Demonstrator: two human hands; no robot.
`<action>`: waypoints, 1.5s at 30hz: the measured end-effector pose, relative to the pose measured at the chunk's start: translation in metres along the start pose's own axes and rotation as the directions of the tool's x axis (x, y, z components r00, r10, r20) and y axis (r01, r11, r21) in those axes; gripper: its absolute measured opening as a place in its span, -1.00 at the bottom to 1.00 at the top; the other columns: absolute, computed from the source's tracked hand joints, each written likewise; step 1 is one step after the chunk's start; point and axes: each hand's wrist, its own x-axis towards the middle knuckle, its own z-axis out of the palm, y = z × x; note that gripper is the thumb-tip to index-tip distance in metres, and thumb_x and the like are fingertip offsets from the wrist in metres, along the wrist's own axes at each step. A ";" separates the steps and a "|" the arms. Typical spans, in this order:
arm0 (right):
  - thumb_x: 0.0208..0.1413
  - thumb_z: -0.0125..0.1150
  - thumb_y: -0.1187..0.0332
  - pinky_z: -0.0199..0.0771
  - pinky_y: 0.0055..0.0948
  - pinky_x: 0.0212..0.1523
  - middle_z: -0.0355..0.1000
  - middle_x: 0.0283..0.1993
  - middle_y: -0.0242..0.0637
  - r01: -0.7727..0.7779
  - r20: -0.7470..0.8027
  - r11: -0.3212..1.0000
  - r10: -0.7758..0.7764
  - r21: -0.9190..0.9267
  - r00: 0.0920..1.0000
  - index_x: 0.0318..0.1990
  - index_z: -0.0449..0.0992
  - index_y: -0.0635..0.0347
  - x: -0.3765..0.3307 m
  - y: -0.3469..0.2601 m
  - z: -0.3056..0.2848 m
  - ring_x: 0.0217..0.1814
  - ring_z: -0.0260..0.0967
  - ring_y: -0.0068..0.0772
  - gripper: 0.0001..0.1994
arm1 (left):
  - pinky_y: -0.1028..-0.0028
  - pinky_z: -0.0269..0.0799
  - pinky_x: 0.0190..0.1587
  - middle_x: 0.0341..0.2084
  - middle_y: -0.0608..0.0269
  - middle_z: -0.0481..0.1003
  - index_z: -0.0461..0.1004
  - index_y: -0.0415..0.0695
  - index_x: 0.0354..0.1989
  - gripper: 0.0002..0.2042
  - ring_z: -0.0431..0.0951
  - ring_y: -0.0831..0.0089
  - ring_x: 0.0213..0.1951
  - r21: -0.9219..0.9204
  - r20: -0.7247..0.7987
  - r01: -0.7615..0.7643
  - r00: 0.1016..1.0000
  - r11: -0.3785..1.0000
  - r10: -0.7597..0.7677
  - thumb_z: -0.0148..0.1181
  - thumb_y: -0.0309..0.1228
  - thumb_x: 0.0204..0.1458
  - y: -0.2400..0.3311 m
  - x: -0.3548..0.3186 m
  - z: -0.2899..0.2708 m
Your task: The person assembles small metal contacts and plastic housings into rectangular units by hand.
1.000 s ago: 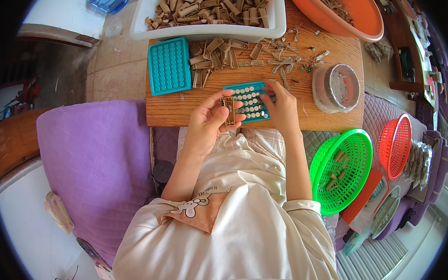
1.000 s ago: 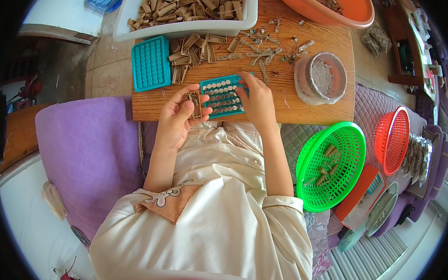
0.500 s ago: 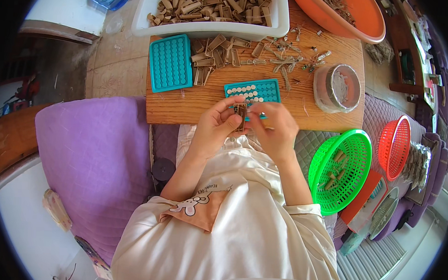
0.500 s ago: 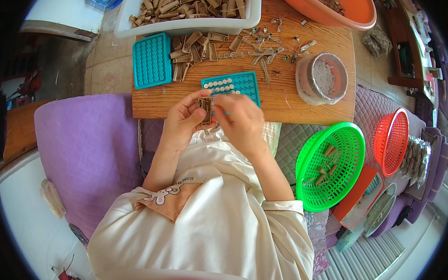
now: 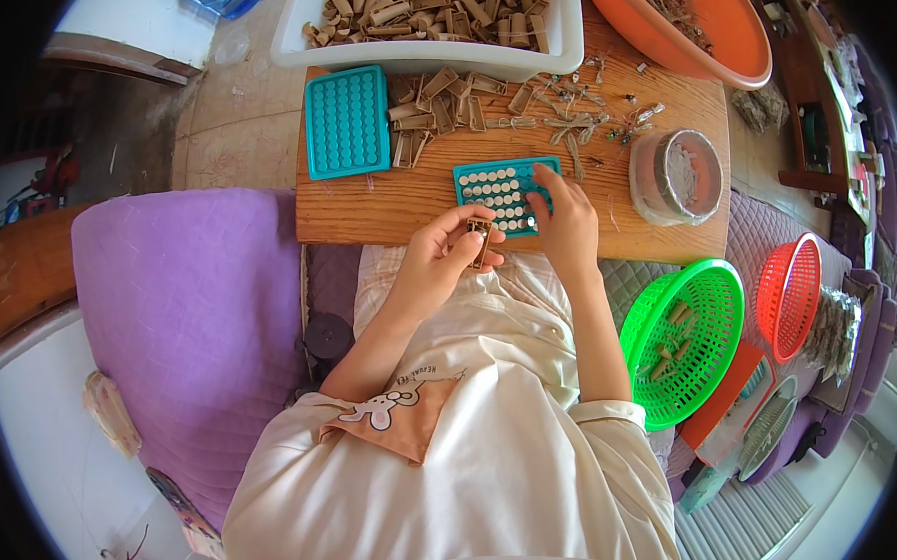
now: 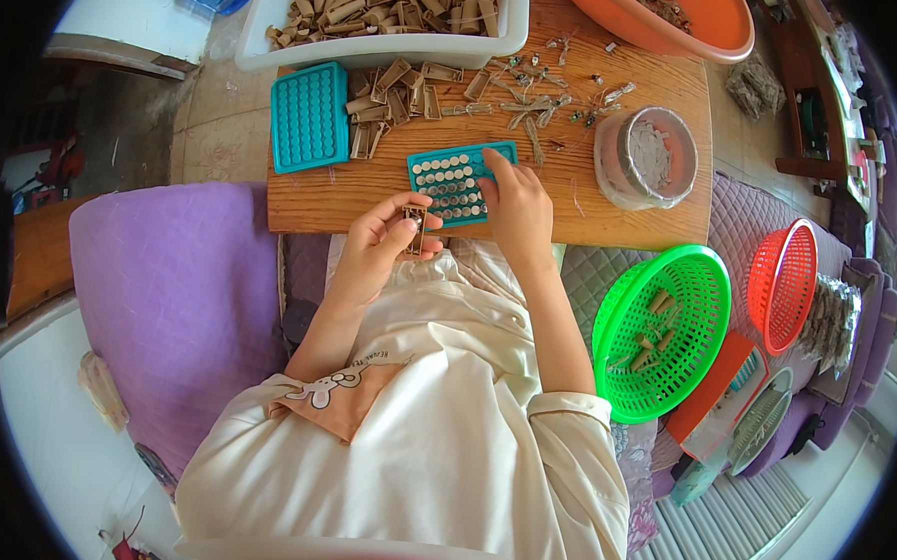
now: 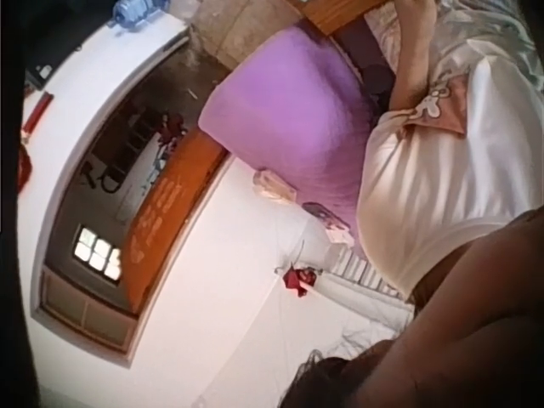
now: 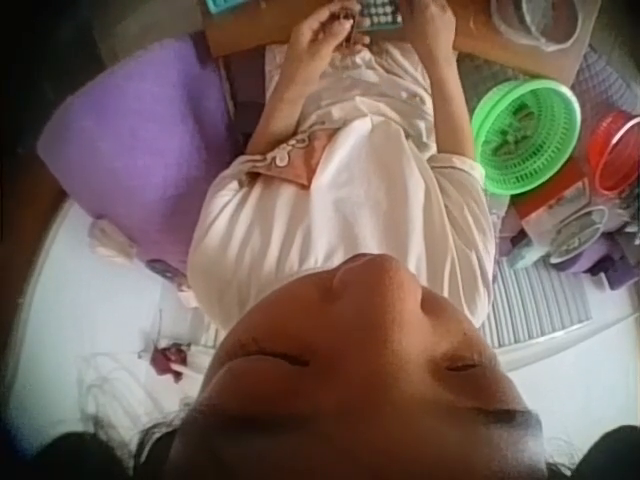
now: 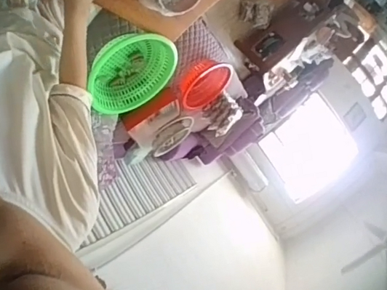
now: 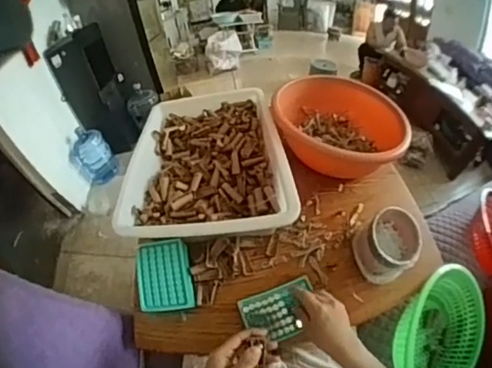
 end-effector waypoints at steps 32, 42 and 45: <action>-0.11 0.09 0.59 0.41 -0.46 -0.40 0.43 -0.35 -0.20 -0.100 -0.168 0.957 0.149 0.273 0.974 -0.29 0.42 0.25 -0.021 -0.017 -0.018 -0.40 0.40 -0.32 -0.82 | 0.65 0.40 -0.38 -0.35 0.21 0.43 0.27 -0.23 -0.13 -0.78 0.47 0.58 -0.43 0.021 0.075 0.037 0.996 0.999 -0.038 -0.12 -0.44 0.07 0.000 -0.002 -0.003; -0.15 0.13 0.49 0.34 -0.36 -0.42 0.41 -0.43 -0.20 -0.011 0.147 0.986 0.036 -0.165 0.988 -0.38 0.43 0.18 -0.018 -0.004 -0.002 -0.42 0.34 -0.22 -0.88 | 0.61 0.42 -0.35 -0.32 0.17 0.42 0.25 -0.23 -0.12 -0.78 0.47 0.55 -0.39 -0.035 0.093 0.046 0.995 0.998 -0.042 -0.13 -0.46 0.07 -0.002 0.001 0.006; -0.18 0.15 0.52 0.37 -0.43 -0.47 0.42 -0.46 -0.29 0.017 0.062 0.995 -0.011 -0.096 0.998 -0.38 0.42 0.15 -0.015 -0.009 -0.003 -0.42 0.37 -0.31 -0.86 | 0.61 0.43 -0.32 -0.31 0.17 0.41 0.24 -0.23 -0.09 -0.75 0.48 0.52 -0.35 -0.023 0.051 0.063 0.997 0.998 -0.062 -0.10 -0.41 0.08 0.001 0.000 0.006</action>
